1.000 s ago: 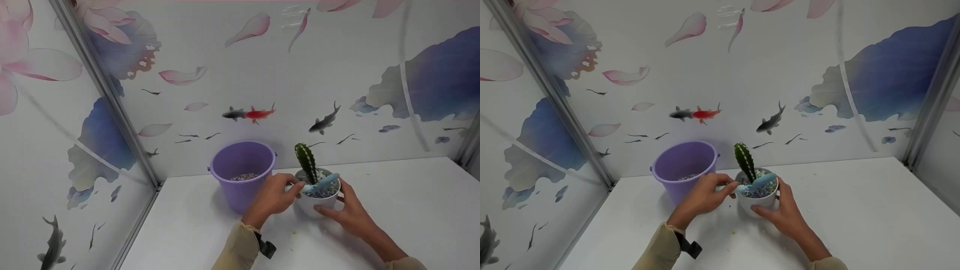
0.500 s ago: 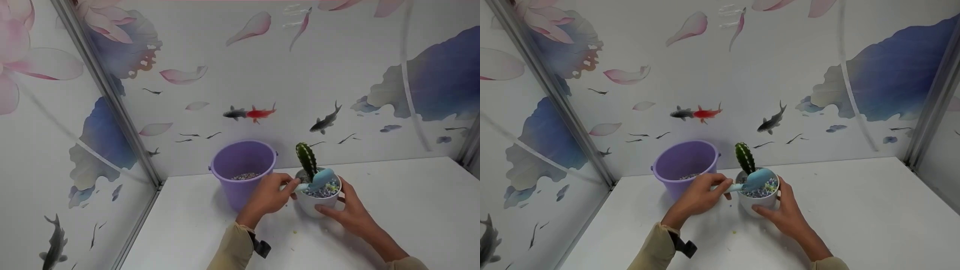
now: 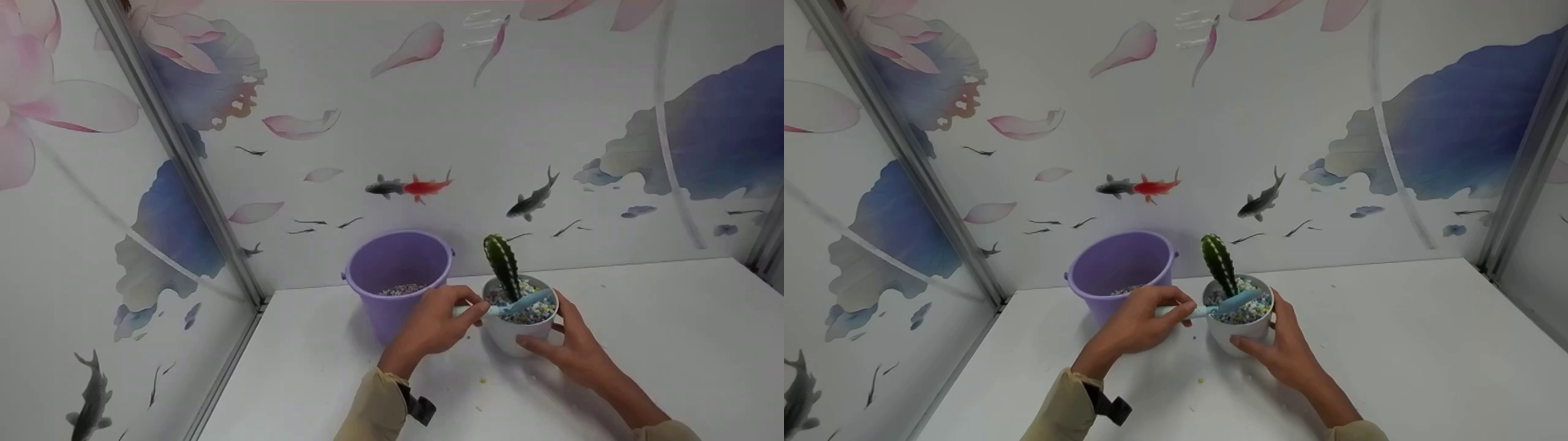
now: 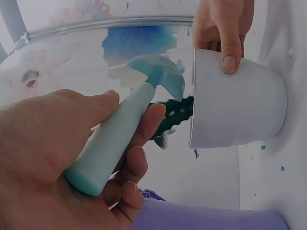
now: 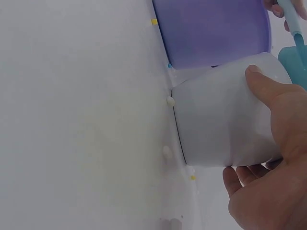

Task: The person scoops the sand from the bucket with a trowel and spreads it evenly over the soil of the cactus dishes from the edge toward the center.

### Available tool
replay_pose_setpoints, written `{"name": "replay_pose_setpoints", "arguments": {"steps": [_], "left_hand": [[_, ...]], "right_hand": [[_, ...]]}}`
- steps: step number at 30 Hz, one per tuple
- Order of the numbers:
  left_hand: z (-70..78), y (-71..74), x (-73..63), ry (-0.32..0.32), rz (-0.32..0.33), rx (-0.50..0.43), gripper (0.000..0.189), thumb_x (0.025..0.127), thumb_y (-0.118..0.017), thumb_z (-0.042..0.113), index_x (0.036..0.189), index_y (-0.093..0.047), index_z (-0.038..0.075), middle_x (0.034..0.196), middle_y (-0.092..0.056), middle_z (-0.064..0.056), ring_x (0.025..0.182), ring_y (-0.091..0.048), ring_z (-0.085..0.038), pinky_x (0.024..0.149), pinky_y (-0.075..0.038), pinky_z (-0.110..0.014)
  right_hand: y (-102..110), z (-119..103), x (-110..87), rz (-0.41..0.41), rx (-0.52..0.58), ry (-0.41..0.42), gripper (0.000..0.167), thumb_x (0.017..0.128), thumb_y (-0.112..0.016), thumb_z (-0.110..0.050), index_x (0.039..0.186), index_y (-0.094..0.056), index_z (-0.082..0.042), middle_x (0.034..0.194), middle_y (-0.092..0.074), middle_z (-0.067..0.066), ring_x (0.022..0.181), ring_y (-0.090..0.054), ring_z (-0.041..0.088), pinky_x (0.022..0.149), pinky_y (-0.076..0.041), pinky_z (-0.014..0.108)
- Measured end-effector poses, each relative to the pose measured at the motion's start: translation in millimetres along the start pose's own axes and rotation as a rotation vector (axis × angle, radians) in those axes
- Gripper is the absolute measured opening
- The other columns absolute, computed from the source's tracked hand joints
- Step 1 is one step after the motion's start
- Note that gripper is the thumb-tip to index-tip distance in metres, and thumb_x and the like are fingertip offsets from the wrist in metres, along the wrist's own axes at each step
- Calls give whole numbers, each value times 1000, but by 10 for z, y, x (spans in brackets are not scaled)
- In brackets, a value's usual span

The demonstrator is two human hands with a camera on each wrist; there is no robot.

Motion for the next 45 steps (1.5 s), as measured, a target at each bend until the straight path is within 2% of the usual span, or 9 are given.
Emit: {"name": "replay_pose_setpoints", "arguments": {"steps": [3,8,15,23,32,34,40,41,45], "left_hand": [[0,8,-25,0,1,3,18,108,-69,36,115,-81,24,104,-81,11,106,-73,-3,100,-58,-31],[3,10,-55,6,25,44,14,105,-74,33,114,-81,26,121,-78,12,123,-71,-11,106,-57,-35],[3,16,-57,-12,55,106,16,103,-77,27,117,-81,20,116,-80,8,116,-72,-10,104,-58,-33],[27,27,-51,31,82,176,19,102,-78,29,118,-82,20,116,-80,12,114,-70,-7,105,-58,-34],[251,112,22,23,62,216,21,105,-73,39,117,-85,26,119,-81,14,119,-73,-6,104,-59,-35],[310,127,46,14,65,210,24,105,-72,42,117,-85,26,122,-80,14,120,-73,-7,106,-59,-35],[360,102,123,12,53,143,28,108,-67,46,110,-86,26,94,-81,15,98,-74,-2,96,-61,-31],[348,89,130,16,48,124,29,108,-66,46,109,-86,25,89,-80,15,99,-74,-3,97,-61,-31],[262,35,136,40,44,45,30,110,-63,46,110,-86,26,94,-83,13,122,-72,-8,105,-58,-36]], "right_hand": [[3,-2,-3,-8,-6,-21,121,91,-89,-41,173,-8,-9,173,-26,23,159,-28,48,120,-38,74],[6,-8,-3,-16,-17,-43,123,90,-89,-46,174,-5,-11,176,-22,22,161,-25,49,121,-37,73],[7,-4,-8,-9,-5,-6,120,91,-89,-42,174,-8,-10,175,-24,22,160,-27,48,120,-38,73],[0,-10,-15,-5,-3,-12,121,90,-90,-41,174,-8,-9,175,-25,22,160,-27,48,120,-39,73],[16,-11,-20,-7,10,-4,119,91,-90,-40,173,-10,-10,173,-27,21,159,-29,47,120,-39,73],[24,-6,-18,-7,10,-3,118,91,-89,-40,173,-10,-10,173,-27,21,159,-30,47,120,-39,73],[30,2,-14,-5,11,-7,118,91,-89,-42,173,-11,-12,172,-27,21,159,-30,47,120,-39,72],[25,3,-14,-6,15,-7,118,91,-89,-42,173,-11,-12,172,-28,21,159,-30,47,120,-39,72],[-1,6,-19,-11,28,-7,118,91,-90,-41,174,-10,-14,172,-29,20,159,-29,47,120,-39,72]]}}
Point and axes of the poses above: each hand's wrist, its own x-axis towards the middle knuckle, its own y-axis out of the back of the hand, z = x × y, the point moved 2 cm from there along x, towards the middle knuckle
